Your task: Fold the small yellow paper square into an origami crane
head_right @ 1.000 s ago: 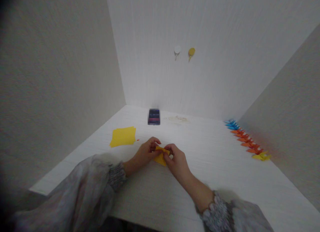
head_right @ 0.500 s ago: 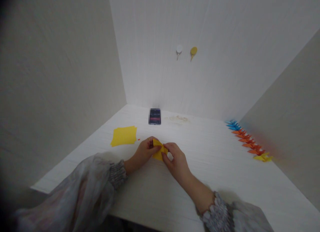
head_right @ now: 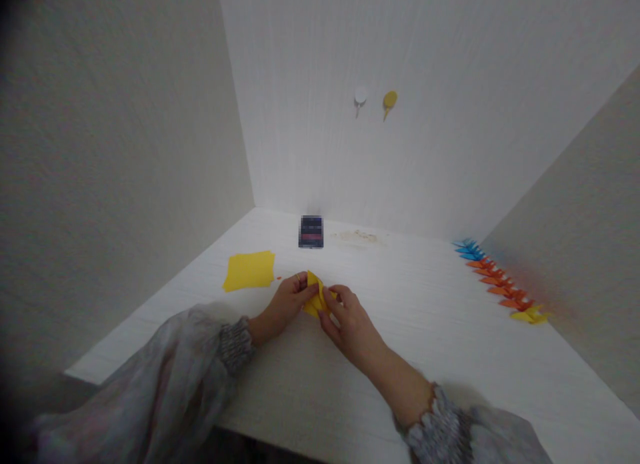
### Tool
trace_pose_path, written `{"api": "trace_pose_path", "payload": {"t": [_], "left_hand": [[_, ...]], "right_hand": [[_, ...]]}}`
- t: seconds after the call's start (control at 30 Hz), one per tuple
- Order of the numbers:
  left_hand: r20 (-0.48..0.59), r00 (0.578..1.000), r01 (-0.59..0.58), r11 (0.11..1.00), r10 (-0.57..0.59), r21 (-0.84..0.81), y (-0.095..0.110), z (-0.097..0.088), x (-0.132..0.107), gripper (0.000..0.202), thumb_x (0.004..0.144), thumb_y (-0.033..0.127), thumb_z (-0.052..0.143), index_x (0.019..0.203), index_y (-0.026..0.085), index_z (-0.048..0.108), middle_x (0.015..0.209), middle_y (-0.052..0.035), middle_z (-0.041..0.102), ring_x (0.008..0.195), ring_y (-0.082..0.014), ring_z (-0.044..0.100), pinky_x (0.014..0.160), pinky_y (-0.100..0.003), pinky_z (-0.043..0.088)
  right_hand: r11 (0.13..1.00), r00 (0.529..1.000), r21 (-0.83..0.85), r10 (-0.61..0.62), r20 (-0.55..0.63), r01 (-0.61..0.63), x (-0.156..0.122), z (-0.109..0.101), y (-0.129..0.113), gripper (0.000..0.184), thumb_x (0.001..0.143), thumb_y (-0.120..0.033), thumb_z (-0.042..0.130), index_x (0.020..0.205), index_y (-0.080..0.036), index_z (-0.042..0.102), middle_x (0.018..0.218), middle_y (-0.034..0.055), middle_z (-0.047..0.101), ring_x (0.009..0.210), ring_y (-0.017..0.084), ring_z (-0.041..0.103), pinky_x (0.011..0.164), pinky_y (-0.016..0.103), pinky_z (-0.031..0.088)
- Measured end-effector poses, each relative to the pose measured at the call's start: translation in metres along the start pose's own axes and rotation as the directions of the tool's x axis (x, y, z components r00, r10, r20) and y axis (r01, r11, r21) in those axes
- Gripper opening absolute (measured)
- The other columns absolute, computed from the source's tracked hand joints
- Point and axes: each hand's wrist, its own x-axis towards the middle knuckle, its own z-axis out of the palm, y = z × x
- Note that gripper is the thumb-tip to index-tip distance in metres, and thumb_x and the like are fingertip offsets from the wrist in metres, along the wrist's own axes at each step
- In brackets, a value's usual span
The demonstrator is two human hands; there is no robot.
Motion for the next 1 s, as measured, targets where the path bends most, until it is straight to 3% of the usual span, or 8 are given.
{"api": "trace_pose_path", "payload": {"t": [0.4, 0.53, 0.67, 0.8, 0.9, 1.0], "left_hand": [[-0.006, 1.000, -0.010, 1.000, 0.010, -0.026, 0.009, 0.002, -0.003, 0.027, 0.072, 0.038, 0.048, 0.075, 0.012, 0.055, 0.067, 0.0001, 0.052, 0.059, -0.0086, 0.047, 0.055, -0.020, 0.036], [0.046, 0.999, 0.012, 0.996, -0.008, -0.093, 0.010, 0.003, -0.005, 0.028, 0.065, 0.034, 0.058, 0.081, 0.012, 0.054, 0.072, -0.0009, 0.055, 0.064, -0.0101, 0.051, 0.062, -0.023, 0.040], [0.055, 0.998, 0.024, 0.992, -0.017, -0.121, 0.008, 0.003, -0.005, 0.029, 0.062, 0.030, 0.062, 0.082, 0.012, 0.052, 0.073, -0.0013, 0.056, 0.067, -0.0108, 0.053, 0.065, -0.025, 0.041], [0.061, 0.998, 0.009, 0.995, -0.003, -0.097, 0.006, 0.003, -0.004, 0.032, 0.063, 0.032, 0.062, 0.085, 0.014, 0.049, 0.069, 0.0012, 0.055, 0.062, -0.0091, 0.053, 0.060, -0.023, 0.041], [0.076, 0.997, 0.013, 0.997, -0.008, -0.070, 0.004, 0.003, -0.004, 0.041, 0.061, 0.033, 0.063, 0.092, 0.015, 0.044, 0.063, 0.0035, 0.054, 0.056, -0.0084, 0.052, 0.055, -0.021, 0.039], [0.153, 0.987, 0.048, 0.998, -0.043, -0.029, 0.001, 0.003, -0.004, 0.049, 0.060, 0.032, 0.064, 0.098, 0.017, 0.037, 0.060, 0.0049, 0.053, 0.053, -0.0086, 0.051, 0.052, -0.021, 0.038]], "right_hand": [[0.995, 0.999, -0.084, -0.053, 0.012, 0.054, -0.002, -0.001, 0.003, 0.039, 0.081, -0.019, 0.042, 0.119, -0.021, 0.037, 0.105, 0.0129, 0.043, 0.085, 0.018, 0.049, 0.072, 0.035, 0.047], [0.995, 0.999, -0.089, -0.048, -0.001, 0.047, -0.001, -0.002, 0.001, 0.036, 0.080, -0.020, 0.043, 0.116, -0.020, 0.041, 0.103, 0.0126, 0.045, 0.083, 0.018, 0.049, 0.071, 0.035, 0.048], [0.999, 1.000, -0.039, 0.008, 0.012, -0.008, 0.000, -0.004, -0.003, 0.033, 0.080, -0.021, 0.042, 0.112, -0.020, 0.047, 0.101, 0.0120, 0.048, 0.083, 0.019, 0.050, 0.071, 0.035, 0.047], [0.993, 0.994, 0.089, 0.080, -0.070, -0.073, 0.001, -0.007, -0.004, 0.022, 0.080, -0.020, 0.042, 0.097, -0.022, 0.056, 0.092, 0.0085, 0.053, 0.083, 0.018, 0.052, 0.071, 0.034, 0.046], [0.956, 0.968, 0.220, 0.223, -0.115, -0.194, 0.002, -0.008, -0.001, 0.014, 0.080, -0.022, 0.044, 0.082, -0.019, 0.058, 0.082, 0.0060, 0.056, 0.079, 0.017, 0.053, 0.072, 0.032, 0.044], [0.881, 0.917, 0.341, 0.384, -0.110, -0.329, 0.004, -0.008, 0.002, 0.011, 0.077, -0.027, 0.049, 0.080, -0.019, 0.056, 0.077, 0.0039, 0.057, 0.073, 0.016, 0.053, 0.069, 0.030, 0.044]]}}
